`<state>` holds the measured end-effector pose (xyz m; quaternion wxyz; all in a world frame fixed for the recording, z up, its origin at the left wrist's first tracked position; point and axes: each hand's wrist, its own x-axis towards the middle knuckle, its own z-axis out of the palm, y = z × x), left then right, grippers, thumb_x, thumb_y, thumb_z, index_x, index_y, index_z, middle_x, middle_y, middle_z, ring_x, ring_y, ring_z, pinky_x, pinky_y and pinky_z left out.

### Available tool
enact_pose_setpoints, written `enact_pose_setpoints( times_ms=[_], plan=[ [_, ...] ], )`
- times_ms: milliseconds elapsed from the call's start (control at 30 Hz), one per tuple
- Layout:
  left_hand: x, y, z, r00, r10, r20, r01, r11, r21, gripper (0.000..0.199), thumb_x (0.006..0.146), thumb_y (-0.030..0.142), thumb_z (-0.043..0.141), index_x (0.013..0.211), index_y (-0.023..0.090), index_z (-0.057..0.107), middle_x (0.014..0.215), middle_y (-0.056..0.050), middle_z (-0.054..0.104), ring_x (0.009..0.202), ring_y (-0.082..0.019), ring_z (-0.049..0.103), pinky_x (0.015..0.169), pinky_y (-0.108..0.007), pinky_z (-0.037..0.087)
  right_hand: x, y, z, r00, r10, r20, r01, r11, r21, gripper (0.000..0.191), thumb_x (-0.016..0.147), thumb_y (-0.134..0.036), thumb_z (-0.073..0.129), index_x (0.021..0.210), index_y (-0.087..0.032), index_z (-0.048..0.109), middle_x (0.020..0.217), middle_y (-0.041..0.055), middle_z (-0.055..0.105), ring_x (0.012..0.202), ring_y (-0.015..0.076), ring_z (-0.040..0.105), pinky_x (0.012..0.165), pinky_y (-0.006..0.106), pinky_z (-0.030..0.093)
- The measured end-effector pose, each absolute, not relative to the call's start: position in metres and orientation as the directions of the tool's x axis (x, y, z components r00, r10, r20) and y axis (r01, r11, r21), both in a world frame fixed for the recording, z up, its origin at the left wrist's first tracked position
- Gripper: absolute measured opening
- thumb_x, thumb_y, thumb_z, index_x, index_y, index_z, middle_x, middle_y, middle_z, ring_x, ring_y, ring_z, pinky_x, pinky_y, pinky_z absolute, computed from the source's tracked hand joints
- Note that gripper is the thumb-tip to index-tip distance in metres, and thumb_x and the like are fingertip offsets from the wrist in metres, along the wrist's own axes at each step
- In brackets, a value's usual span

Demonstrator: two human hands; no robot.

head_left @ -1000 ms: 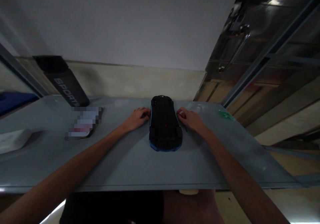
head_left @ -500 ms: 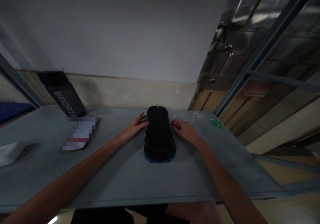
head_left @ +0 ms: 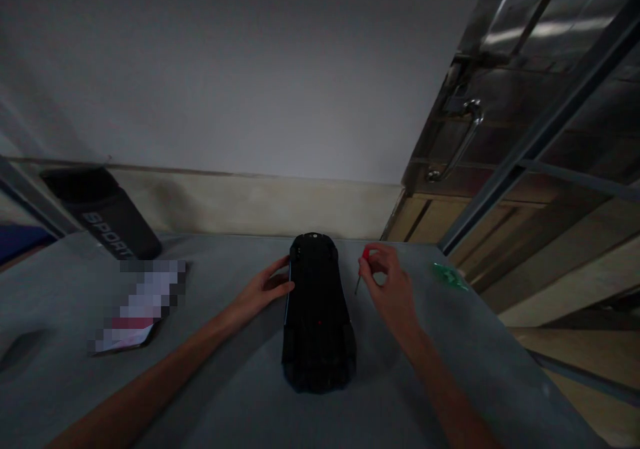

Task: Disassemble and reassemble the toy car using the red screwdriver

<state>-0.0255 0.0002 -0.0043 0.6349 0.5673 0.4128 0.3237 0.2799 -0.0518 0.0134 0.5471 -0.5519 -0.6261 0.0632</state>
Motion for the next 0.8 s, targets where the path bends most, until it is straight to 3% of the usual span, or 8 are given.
enact_pose_setpoints(
  times_ms=[133,233,367,533,700,800],
  plan=[
    [-0.028,-0.001,-0.006,0.453,0.876,-0.165,0.062,0.154,0.986,0.101,0.095,0.05,0.096,0.185,0.031,0.053,0.164,-0.012,0.082,0.161,-0.04,0.071,0.139,-0.053,0.048,0.27,-0.066,0.021,0.288,0.636,0.716,0.611,0.454,-0.649,0.021,0.114,-0.045,0.073,0.125,-0.027,0.068,0.099,0.0042,0.083,0.077,0.0237,0.083,0.072,0.039,0.071],
    [-0.029,-0.001,-0.009,0.454,0.878,-0.151,0.047,0.146,0.988,0.098,0.095,0.049,0.097,0.183,0.032,0.056,0.166,-0.011,0.081,0.162,-0.039,0.071,0.138,-0.052,0.05,0.268,-0.071,0.02,0.248,0.593,0.766,0.657,0.478,-0.583,0.015,0.115,-0.041,0.075,0.119,-0.027,0.071,0.105,0.0057,0.084,0.08,0.0231,0.084,0.074,0.039,0.072],
    [-0.029,-0.001,-0.011,0.459,0.875,-0.154,0.022,0.162,0.987,0.101,0.095,0.051,0.098,0.184,0.029,0.055,0.165,-0.013,0.081,0.161,-0.039,0.071,0.138,-0.05,0.051,0.269,-0.073,0.02,0.165,0.62,0.767,0.713,0.463,-0.527,0.016,0.116,-0.043,0.075,0.113,-0.027,0.074,0.103,0.0065,0.083,0.085,0.0249,0.084,0.079,0.042,0.074],
    [-0.028,-0.001,-0.01,0.449,0.879,-0.16,0.022,0.167,0.986,0.098,0.095,0.048,0.097,0.183,0.031,0.057,0.161,-0.012,0.084,0.16,-0.038,0.072,0.137,-0.049,0.051,0.268,-0.069,0.019,0.174,0.636,0.752,0.683,0.472,-0.557,0.019,0.117,-0.046,0.073,0.116,-0.027,0.073,0.103,0.0059,0.083,0.083,0.0244,0.084,0.077,0.042,0.074],
    [-0.024,0.002,-0.008,0.449,0.882,-0.142,0.053,0.133,0.99,0.107,0.092,0.047,0.096,0.186,0.023,0.051,0.161,-0.016,0.083,0.152,-0.039,0.077,0.135,-0.05,0.053,0.266,-0.068,0.019,0.129,0.651,0.748,0.68,0.491,-0.545,0.018,0.115,-0.046,0.072,0.119,-0.028,0.071,0.104,0.0056,0.084,0.083,0.0245,0.084,0.079,0.042,0.074],
    [-0.023,0.001,-0.005,0.439,0.889,-0.13,0.064,0.113,0.991,0.096,0.095,0.045,0.092,0.182,0.024,0.057,0.159,-0.013,0.085,0.155,-0.039,0.076,0.135,-0.05,0.052,0.264,-0.068,0.026,0.102,0.691,0.715,0.688,0.47,-0.553,0.017,0.115,-0.044,0.066,0.12,-0.029,0.067,0.107,0.0068,0.085,0.084,0.0246,0.084,0.08,0.042,0.072]
  ],
)
